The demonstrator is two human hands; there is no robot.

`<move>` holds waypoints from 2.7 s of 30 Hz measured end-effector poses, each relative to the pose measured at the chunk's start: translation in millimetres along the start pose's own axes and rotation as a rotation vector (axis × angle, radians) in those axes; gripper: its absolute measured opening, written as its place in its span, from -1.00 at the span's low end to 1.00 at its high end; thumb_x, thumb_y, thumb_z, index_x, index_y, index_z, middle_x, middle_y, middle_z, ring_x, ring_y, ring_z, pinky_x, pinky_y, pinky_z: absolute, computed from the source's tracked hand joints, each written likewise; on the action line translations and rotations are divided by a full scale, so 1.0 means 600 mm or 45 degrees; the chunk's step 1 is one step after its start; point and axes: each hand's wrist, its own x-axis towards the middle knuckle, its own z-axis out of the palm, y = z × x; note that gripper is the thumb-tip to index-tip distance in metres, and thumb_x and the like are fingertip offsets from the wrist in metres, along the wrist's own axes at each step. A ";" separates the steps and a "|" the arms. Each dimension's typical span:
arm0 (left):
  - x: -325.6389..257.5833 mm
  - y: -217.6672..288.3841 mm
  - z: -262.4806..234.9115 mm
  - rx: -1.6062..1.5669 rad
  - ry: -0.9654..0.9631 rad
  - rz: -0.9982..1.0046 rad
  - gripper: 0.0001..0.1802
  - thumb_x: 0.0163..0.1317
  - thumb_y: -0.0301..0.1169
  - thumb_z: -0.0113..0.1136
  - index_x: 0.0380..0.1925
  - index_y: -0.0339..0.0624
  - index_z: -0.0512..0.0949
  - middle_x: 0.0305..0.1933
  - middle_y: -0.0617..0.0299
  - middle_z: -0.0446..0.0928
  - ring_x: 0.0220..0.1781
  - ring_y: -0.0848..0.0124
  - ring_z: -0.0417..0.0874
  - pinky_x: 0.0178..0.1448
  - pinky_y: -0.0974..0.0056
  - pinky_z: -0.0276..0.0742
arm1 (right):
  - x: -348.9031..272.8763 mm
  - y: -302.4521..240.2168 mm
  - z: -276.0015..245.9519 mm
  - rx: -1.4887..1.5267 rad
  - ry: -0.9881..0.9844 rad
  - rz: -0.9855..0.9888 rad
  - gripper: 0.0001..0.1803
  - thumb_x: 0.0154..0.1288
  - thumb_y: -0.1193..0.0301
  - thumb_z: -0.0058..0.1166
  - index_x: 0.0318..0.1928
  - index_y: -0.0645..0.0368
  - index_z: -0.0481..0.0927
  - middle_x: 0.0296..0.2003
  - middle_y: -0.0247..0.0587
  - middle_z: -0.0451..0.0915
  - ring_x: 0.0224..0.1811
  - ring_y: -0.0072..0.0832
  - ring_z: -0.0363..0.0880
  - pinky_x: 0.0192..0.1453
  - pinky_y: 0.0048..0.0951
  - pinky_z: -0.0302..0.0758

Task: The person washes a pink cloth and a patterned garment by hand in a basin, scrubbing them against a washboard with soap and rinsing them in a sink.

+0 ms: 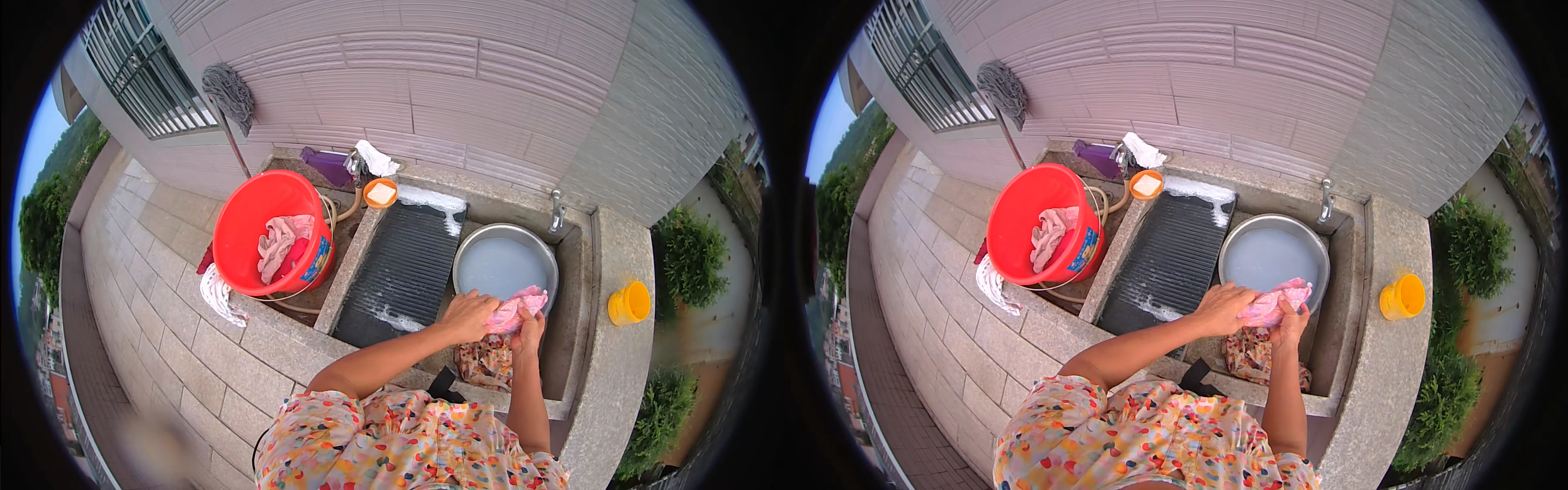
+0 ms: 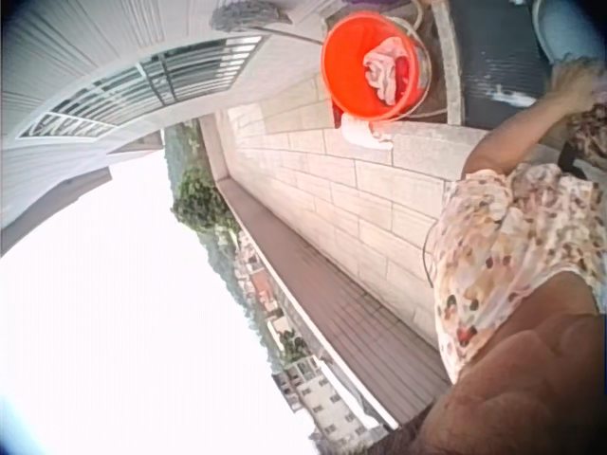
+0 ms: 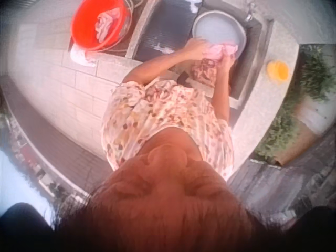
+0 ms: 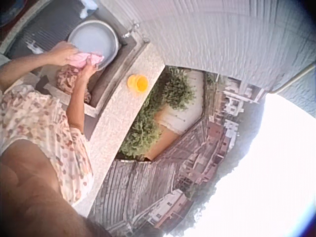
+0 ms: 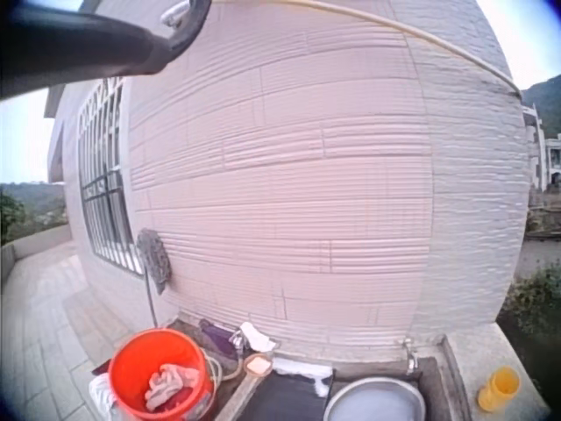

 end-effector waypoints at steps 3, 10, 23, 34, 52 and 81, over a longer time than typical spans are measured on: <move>-0.029 0.025 -0.048 0.256 0.172 0.195 -0.70 -0.18 -0.39 0.22 -0.33 -0.09 0.51 -0.39 0.26 0.48 -0.34 0.27 0.49 -0.17 0.17 0.25 | -0.017 0.027 -0.002 -0.098 -0.234 0.576 -0.60 0.17 0.27 0.11 0.00 0.12 0.44 -0.08 -0.20 0.53 -0.03 -0.34 0.50 0.03 -0.21 0.48; -0.109 0.060 -0.107 0.284 0.423 -0.080 -0.76 -0.22 -0.34 0.24 -0.45 -0.08 0.52 -0.41 0.23 0.50 -0.31 0.23 0.54 -0.20 0.13 0.36 | -0.086 0.035 0.028 -0.199 -0.556 0.709 -0.48 0.20 -0.01 -0.05 0.06 0.02 0.43 -0.02 -0.31 0.52 0.02 -0.34 0.48 0.11 -0.15 0.40; -0.298 0.084 -0.271 0.279 0.589 -0.691 -0.68 -0.12 -0.29 0.26 -0.42 -0.24 0.42 -0.52 -0.07 0.51 -0.34 -0.07 0.54 -0.29 -0.01 0.40 | -0.108 0.108 0.118 -0.489 -0.562 1.022 -0.55 0.04 -0.09 0.17 -0.37 -0.02 0.38 -0.64 -0.46 0.35 -0.70 -0.59 0.19 -0.63 -0.55 0.07; -0.552 -0.061 -0.531 0.770 0.994 -1.511 -0.68 -0.16 -0.35 0.23 -0.35 -0.26 0.51 -0.39 -0.12 0.55 -0.26 0.00 0.58 -0.24 0.02 0.46 | 0.006 0.167 0.119 -0.344 -0.132 0.902 -0.79 0.08 0.40 -0.07 -0.65 -0.01 0.28 -0.74 -0.46 0.24 -0.72 -0.58 0.18 -0.58 -0.48 0.15; -0.738 -0.607 -0.368 -0.250 1.601 -1.438 -0.55 0.03 -0.45 0.17 -0.02 -0.21 0.40 -0.12 0.02 0.50 -0.07 0.34 0.52 -0.02 0.30 0.43 | -0.023 0.275 0.216 -0.515 0.039 0.835 -0.82 0.01 0.42 -0.02 -0.64 -0.02 0.30 -0.74 -0.43 0.24 -0.69 -0.55 0.20 -0.58 -0.49 0.17; -0.217 -0.478 -0.487 0.529 -0.219 -0.651 -0.63 0.06 -0.27 0.12 -0.12 -0.17 0.53 -0.12 -0.03 0.54 -0.05 0.08 0.54 0.01 0.07 0.44 | -0.126 0.102 -0.107 -0.865 0.805 0.021 -0.75 0.04 0.53 -0.05 -0.25 0.43 0.37 -0.57 -0.18 0.37 -0.69 -0.51 0.34 -0.66 -0.50 0.42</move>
